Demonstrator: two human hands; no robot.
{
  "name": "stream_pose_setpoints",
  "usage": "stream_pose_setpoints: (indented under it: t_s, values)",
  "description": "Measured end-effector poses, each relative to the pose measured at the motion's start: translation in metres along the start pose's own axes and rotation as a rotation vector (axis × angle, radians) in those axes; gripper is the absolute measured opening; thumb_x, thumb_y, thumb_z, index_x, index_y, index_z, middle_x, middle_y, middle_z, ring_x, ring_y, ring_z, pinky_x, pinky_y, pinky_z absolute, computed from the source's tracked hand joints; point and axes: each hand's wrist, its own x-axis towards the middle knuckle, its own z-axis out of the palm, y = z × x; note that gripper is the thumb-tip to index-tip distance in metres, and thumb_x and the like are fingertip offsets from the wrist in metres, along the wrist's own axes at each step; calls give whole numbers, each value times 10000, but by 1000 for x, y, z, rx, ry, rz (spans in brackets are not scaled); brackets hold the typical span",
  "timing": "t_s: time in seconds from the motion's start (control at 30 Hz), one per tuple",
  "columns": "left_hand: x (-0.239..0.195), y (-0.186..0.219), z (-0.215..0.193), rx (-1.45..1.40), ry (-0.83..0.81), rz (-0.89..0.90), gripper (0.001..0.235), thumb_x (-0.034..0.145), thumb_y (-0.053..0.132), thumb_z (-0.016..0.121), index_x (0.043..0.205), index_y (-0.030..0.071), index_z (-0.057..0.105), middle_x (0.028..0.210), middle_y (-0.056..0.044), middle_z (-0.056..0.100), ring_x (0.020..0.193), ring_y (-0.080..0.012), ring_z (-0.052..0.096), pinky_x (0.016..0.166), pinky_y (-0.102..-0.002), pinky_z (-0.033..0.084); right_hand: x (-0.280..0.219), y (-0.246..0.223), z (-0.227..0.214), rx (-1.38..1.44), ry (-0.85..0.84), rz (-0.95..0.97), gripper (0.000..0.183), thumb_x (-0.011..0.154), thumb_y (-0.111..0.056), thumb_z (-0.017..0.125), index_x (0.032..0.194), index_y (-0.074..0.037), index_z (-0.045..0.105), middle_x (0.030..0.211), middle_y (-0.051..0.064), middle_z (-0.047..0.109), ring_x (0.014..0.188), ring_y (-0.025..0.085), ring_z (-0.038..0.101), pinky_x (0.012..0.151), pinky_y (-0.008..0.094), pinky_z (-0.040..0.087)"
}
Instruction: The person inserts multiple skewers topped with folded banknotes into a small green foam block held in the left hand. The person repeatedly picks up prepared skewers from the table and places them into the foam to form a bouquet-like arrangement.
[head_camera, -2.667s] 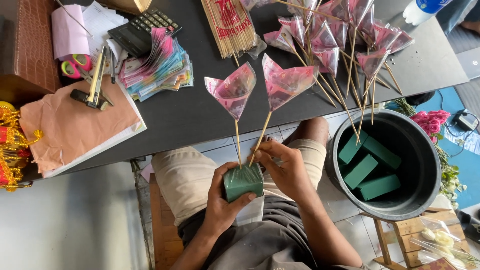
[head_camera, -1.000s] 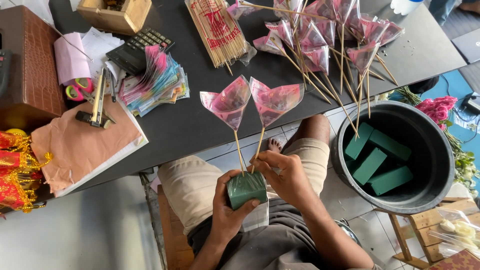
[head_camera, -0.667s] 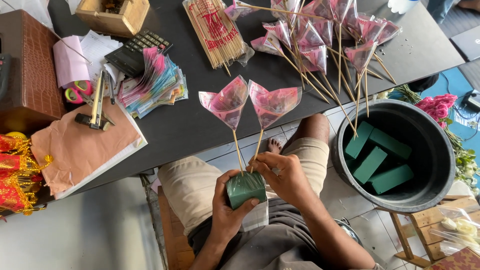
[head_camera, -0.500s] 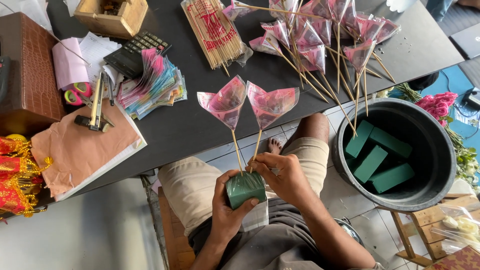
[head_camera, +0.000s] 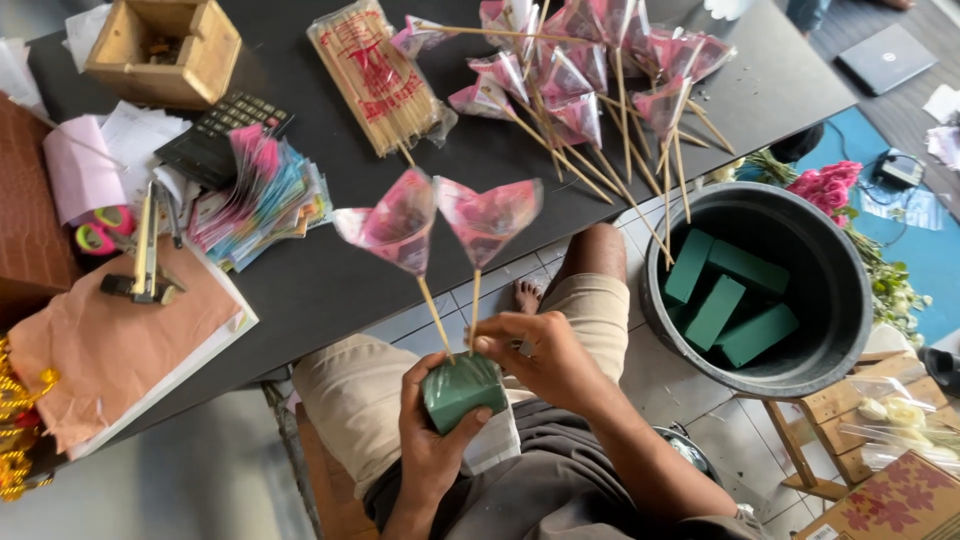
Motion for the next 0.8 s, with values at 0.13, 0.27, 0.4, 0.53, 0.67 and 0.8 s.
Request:
stream_pose_setpoints:
  t_s: [0.13, 0.27, 0.4, 0.53, 0.67, 0.8]
  values:
    - [3, -1, -7, 42, 68, 1, 708, 704, 300, 900, 1317, 149, 580, 1239, -99, 592, 1003, -208, 630, 758, -320, 623, 5, 19, -68, -337, 410, -221, 301, 884, 161, 724, 1062, -81, 708, 994, -1, 759, 699, 74, 707, 549, 209, 604]
    - [5, 2, -4, 29, 47, 43, 702, 723, 283, 899, 1327, 142, 569, 1197, -95, 589, 940, -192, 626, 733, -296, 610, 11, 38, -127, -830, 566, 196, 75, 970, -227, 761, 1031, -194, 791, 1006, -33, 758, 717, 172, 696, 538, 396, 451]
    - [6, 5, 1, -50, -1, 27, 685, 738, 263, 902, 1315, 134, 557, 1187, -108, 595, 898, -205, 655, 636, -293, 634, 27, 40, -141, -1008, 300, 578, 205, 980, -366, 707, 1106, -223, 782, 1101, -14, 769, 969, 340, 707, 625, 524, 524]
    - [5, 5, 0, -60, 2, 0, 708, 726, 265, 907, 1322, 130, 551, 1190, -116, 616, 895, -210, 675, 640, -292, 643, 37, 51, -144, -1010, 213, 672, 219, 1002, -398, 683, 1096, -220, 769, 996, 80, 776, 926, 372, 706, 616, 510, 513]
    - [4, 6, -1, -68, 5, 12, 700, 727, 255, 908, 1316, 128, 553, 1165, -114, 607, 873, -201, 660, 635, -283, 630, 44, 57, -141, -1016, 166, 691, 221, 1007, -365, 642, 1103, -209, 767, 994, 31, 781, 933, 366, 707, 631, 512, 532]
    - [5, 5, -2, -82, 6, 15, 699, 730, 256, 908, 1316, 129, 548, 1154, -111, 609, 870, -204, 673, 634, -287, 635, 42, 60, -143, -931, 153, 672, 240, 999, -351, 620, 1074, -182, 773, 941, 105, 774, 958, 407, 676, 641, 542, 512]
